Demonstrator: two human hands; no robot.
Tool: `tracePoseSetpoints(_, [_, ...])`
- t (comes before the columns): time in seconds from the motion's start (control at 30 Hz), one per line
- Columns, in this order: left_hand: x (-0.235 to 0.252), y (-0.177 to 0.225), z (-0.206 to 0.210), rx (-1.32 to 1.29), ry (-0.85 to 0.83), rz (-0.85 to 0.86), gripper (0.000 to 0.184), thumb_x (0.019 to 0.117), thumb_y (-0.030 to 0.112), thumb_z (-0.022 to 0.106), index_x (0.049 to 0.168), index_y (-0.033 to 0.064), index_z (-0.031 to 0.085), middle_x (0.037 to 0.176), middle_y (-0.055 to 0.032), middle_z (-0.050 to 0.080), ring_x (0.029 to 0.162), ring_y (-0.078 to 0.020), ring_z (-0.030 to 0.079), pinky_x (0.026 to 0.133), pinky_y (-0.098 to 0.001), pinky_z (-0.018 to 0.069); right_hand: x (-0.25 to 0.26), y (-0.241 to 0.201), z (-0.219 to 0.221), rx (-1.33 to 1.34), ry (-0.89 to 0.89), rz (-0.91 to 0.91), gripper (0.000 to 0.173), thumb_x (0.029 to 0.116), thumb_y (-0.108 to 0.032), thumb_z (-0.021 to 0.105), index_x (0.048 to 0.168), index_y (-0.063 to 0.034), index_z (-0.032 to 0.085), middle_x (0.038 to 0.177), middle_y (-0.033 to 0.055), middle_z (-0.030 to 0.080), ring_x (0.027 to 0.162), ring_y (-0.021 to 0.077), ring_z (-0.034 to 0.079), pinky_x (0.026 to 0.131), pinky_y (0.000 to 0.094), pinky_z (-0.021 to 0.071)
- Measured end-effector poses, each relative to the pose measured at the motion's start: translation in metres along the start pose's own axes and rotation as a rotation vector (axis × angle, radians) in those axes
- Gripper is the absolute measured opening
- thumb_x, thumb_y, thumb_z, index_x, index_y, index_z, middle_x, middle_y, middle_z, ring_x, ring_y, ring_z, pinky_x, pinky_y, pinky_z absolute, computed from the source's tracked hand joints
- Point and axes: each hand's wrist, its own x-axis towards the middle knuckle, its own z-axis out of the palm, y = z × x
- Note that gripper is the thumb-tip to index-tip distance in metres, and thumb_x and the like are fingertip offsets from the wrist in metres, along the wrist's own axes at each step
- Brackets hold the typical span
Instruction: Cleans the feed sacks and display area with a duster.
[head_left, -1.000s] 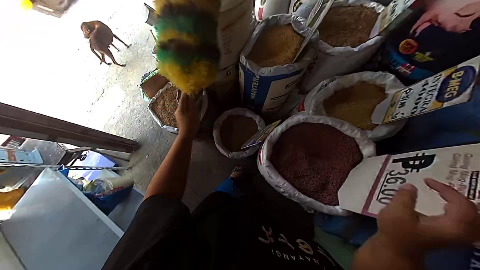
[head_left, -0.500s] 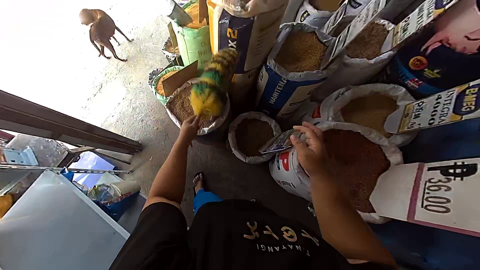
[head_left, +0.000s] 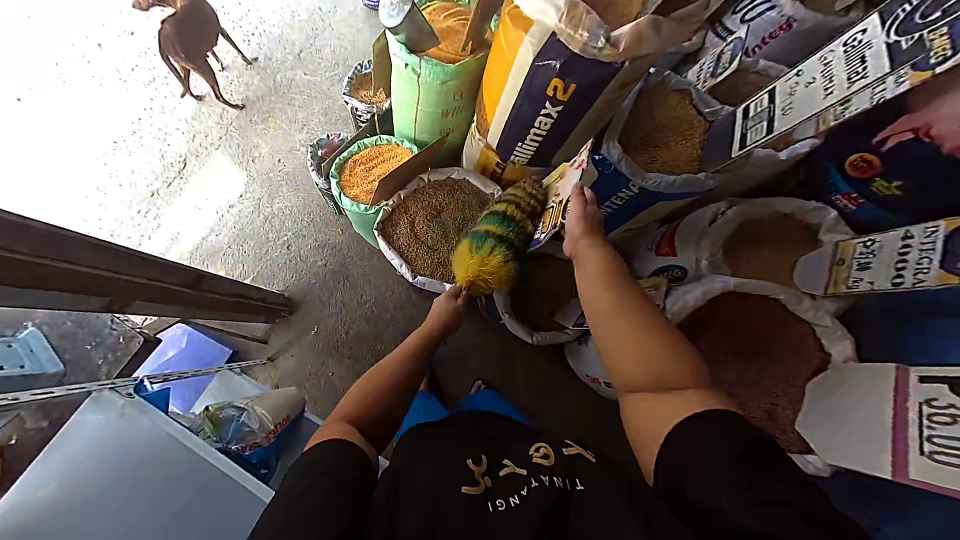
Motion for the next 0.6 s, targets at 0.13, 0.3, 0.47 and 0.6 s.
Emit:
tracePoseSetpoints(0.13, [-0.009, 0.026, -0.018, 0.046, 0.046, -0.006, 0.038, 0.1125, 0.025, 0.039, 0.130, -0.0006, 0.061, 0.107, -0.0236, 0.069, 0.103, -0.0356, 0.068, 0.095, -0.0542, 0.0515, 0.009, -0.004, 0.012, -0.414, 0.053, -0.134, 0.052, 0.1138, -0.032, 0.026, 0.154, -0.0005, 0.040, 0.156, 0.0223, 0.045, 0.146, 0.0327, 0.042, 0.121, 0.0515, 0.0324])
tracePoseSetpoints(0.3, [0.006, 0.022, -0.030, 0.020, -0.051, 0.185, 0.040, 0.1122, 0.022, 0.039, 0.138, -0.0034, 0.057, 0.114, -0.0233, 0.069, 0.106, -0.0312, 0.068, 0.099, -0.0485, 0.0513, -0.020, 0.002, 0.017, -0.566, 0.086, -0.223, 0.048, 0.1118, -0.019, 0.028, 0.151, 0.0065, 0.039, 0.150, 0.0317, 0.047, 0.142, 0.0423, 0.046, 0.118, 0.0569, 0.0353])
tracePoseSetpoints(0.47, [0.027, 0.006, -0.082, 0.229, -0.126, -0.055, 0.042, 0.1127, 0.025, 0.036, 0.133, -0.0023, 0.060, 0.123, -0.0255, 0.066, 0.118, -0.0363, 0.064, 0.105, -0.0547, 0.0465, -0.015, 0.020, 0.010, -0.435, 0.103, -0.282, 0.052, 0.1121, -0.027, 0.033, 0.154, 0.0028, 0.038, 0.153, 0.0285, 0.045, 0.145, 0.0384, 0.042, 0.120, 0.0520, 0.0326])
tracePoseSetpoints(0.6, [0.013, 0.001, -0.150, 0.092, 0.109, 0.087, 0.041, 0.1111, 0.025, 0.042, 0.140, 0.0022, 0.059, 0.106, -0.0179, 0.071, 0.093, -0.0249, 0.068, 0.091, -0.0456, 0.0532, -0.029, 0.002, 0.016, -0.507, 0.286, -0.480, 0.071, 0.1013, -0.028, 0.053, 0.155, 0.0110, 0.029, 0.161, 0.0381, 0.022, 0.151, 0.0516, 0.023, 0.123, 0.0591, 0.0224])
